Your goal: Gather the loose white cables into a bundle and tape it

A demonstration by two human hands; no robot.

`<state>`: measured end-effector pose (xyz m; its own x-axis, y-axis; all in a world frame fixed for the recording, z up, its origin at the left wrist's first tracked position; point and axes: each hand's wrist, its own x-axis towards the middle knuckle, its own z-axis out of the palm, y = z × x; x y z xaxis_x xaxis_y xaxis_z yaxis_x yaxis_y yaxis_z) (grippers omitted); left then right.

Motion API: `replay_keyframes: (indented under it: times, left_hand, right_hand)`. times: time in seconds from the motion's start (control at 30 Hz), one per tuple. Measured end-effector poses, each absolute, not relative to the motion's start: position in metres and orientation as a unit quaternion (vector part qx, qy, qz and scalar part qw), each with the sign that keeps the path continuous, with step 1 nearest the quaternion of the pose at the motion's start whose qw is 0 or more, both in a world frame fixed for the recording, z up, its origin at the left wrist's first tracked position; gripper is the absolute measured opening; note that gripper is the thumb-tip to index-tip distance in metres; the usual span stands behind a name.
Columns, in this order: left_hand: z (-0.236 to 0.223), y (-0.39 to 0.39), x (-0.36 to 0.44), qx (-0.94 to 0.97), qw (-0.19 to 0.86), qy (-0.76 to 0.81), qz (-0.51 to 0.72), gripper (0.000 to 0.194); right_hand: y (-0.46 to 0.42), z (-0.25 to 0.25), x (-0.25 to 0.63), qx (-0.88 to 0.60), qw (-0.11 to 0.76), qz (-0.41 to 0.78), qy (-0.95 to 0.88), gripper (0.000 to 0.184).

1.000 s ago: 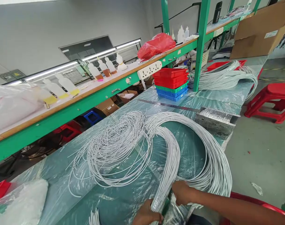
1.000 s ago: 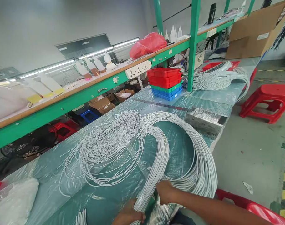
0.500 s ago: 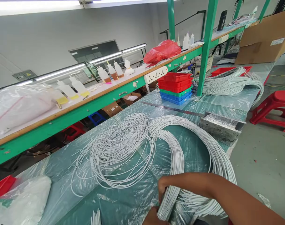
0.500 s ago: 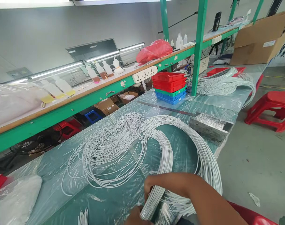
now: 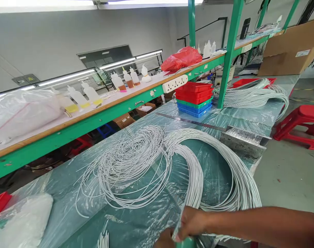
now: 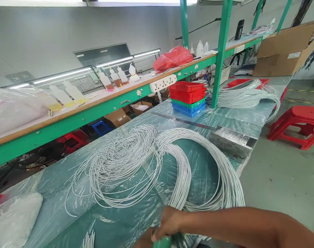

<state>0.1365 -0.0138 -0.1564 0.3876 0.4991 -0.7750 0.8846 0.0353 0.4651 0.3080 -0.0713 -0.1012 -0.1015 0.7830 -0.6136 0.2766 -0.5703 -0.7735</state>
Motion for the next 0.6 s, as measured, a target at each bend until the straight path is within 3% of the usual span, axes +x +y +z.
replay_keyframes:
  times: [0.1,0.23,0.43,0.6]
  left_hand:
    - [-0.147,-0.008,0.138,0.653,0.54,0.496,-0.189,0.056]
    - [-0.136,-0.008,0.145,0.609,0.609,0.484,-0.154,0.056]
    - [-0.148,-0.012,0.144,0.593,0.671,0.427,-0.127,0.051]
    - [-0.155,-0.018,0.14,0.602,0.654,0.438,-0.136,0.059]
  right_hand:
    - [-0.112,-0.114,0.322,-0.654,0.131,0.585,-0.463,0.04]
    - [-0.124,-0.139,0.33,-0.716,0.103,0.509,-0.467,0.041]
    - [-0.083,-0.133,0.331,-0.746,0.073,0.397,-0.529,0.004]
    - [-0.025,-0.115,0.326,-0.728,0.088,0.38,-0.564,0.019]
